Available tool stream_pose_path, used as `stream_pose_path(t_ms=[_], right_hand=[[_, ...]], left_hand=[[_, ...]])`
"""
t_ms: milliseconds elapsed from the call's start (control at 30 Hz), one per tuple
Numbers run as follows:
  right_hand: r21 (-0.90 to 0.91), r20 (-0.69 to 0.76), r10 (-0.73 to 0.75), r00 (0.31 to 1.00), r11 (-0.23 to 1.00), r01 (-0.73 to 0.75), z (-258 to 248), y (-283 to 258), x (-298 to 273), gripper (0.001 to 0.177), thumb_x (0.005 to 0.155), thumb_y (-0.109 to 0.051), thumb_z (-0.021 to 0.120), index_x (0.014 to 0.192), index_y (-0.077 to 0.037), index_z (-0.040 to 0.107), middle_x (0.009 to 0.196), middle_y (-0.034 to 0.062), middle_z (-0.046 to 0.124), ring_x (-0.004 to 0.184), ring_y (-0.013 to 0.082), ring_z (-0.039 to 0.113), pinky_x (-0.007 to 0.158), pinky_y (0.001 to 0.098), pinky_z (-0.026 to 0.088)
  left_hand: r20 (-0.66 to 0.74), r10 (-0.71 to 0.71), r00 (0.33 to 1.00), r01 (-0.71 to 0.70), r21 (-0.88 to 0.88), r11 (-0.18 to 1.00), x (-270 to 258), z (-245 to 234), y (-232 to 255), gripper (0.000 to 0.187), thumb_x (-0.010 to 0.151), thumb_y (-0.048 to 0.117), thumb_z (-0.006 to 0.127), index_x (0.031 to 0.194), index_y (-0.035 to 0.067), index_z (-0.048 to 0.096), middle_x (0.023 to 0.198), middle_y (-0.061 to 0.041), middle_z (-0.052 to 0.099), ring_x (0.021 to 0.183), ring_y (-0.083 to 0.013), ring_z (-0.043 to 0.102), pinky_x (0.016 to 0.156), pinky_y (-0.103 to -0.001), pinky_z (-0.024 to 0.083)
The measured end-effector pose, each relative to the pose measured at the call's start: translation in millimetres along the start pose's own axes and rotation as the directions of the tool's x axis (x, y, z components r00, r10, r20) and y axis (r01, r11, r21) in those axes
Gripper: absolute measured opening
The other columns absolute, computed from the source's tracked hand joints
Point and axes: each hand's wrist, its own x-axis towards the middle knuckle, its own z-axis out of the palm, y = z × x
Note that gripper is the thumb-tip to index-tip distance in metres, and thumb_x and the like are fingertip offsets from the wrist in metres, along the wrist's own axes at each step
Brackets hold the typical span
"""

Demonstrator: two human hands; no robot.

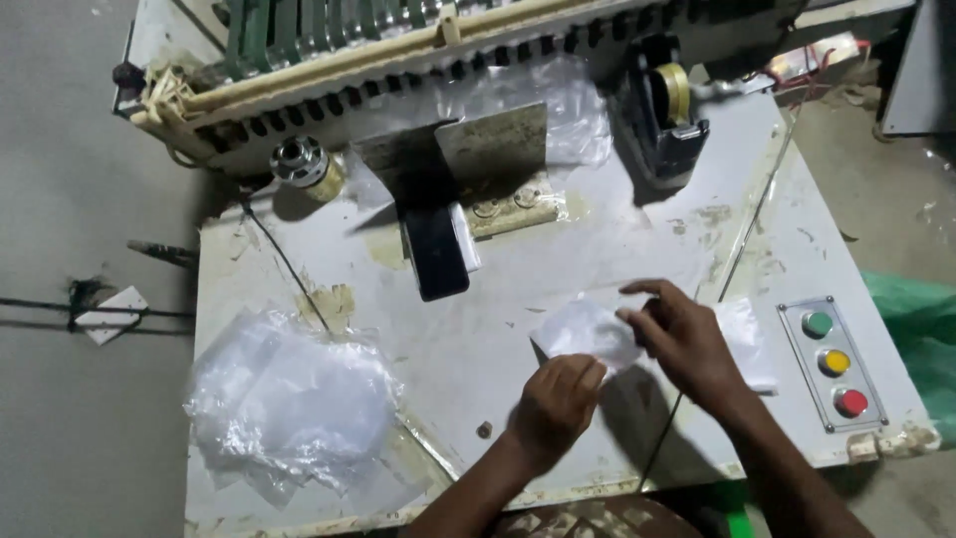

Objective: Folding and stacking thin plastic bags at a factory workstation, occasionally using tape to secure them.

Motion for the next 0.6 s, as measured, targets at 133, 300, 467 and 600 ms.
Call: stream_pose_path(t_ms=[133,300,467,600], right_hand=[[-0.098,0.129,0.268,0.955,0.961,-0.257,9,31,-60,0.018,0.095,-0.027,0.068,0.109,-0.015,0.063,0.075,0.0051,0.069,0.065,0.0149,0.059,0.062,0.0306,0.045],[0.184,-0.052,0.244,0.968,0.955,-0.231,15,69,-92,0.017,0.094,-0.012,0.071,0.107,-0.008,0.062,0.081,0.0074,0.072,0.075,0.0139,0.066,0.072,0.0262,0.052],[-0.072,-0.282,-0.138,0.95,0.99,0.122,3,120,-98,0.07,0.074,-0.035,0.082,0.126,-0.004,0.046,0.124,0.0133,0.053,0.11,0.0249,0.058,0.095,0.0341,0.05],[-0.019,-0.116,0.052,0.992,0.998,-0.054,-18,129,-106,0.07,0.084,-0.047,0.063,0.139,-0.007,0.049,0.115,0.0133,0.07,0.096,0.0255,0.069,0.076,0.0359,0.054]], left_hand=[[0.104,0.06,0.993,-0.07,0.096,0.993,10,3,8,0.037,0.086,-0.015,0.07,0.118,0.0,0.058,0.118,-0.022,0.063,0.082,-0.0319,0.064,0.07,-0.042,0.056],[0.19,0.029,0.981,-0.054,0.125,0.991,21,5,28,0.025,0.093,-0.003,0.063,0.117,0.001,0.068,0.127,-0.023,0.069,0.08,-0.0324,0.065,0.064,-0.042,0.049],[0.423,-0.418,0.804,0.594,-0.588,0.549,56,-25,59,0.03,0.105,0.015,0.049,0.114,-0.002,0.072,0.106,-0.02,0.075,0.093,-0.0315,0.072,0.081,-0.04,0.057],[0.592,-0.578,0.561,0.789,-0.594,0.157,71,-15,54,0.035,0.107,0.029,0.052,0.117,0.005,0.075,0.097,-0.009,0.074,0.082,-0.0201,0.064,0.068,-0.032,0.051]])
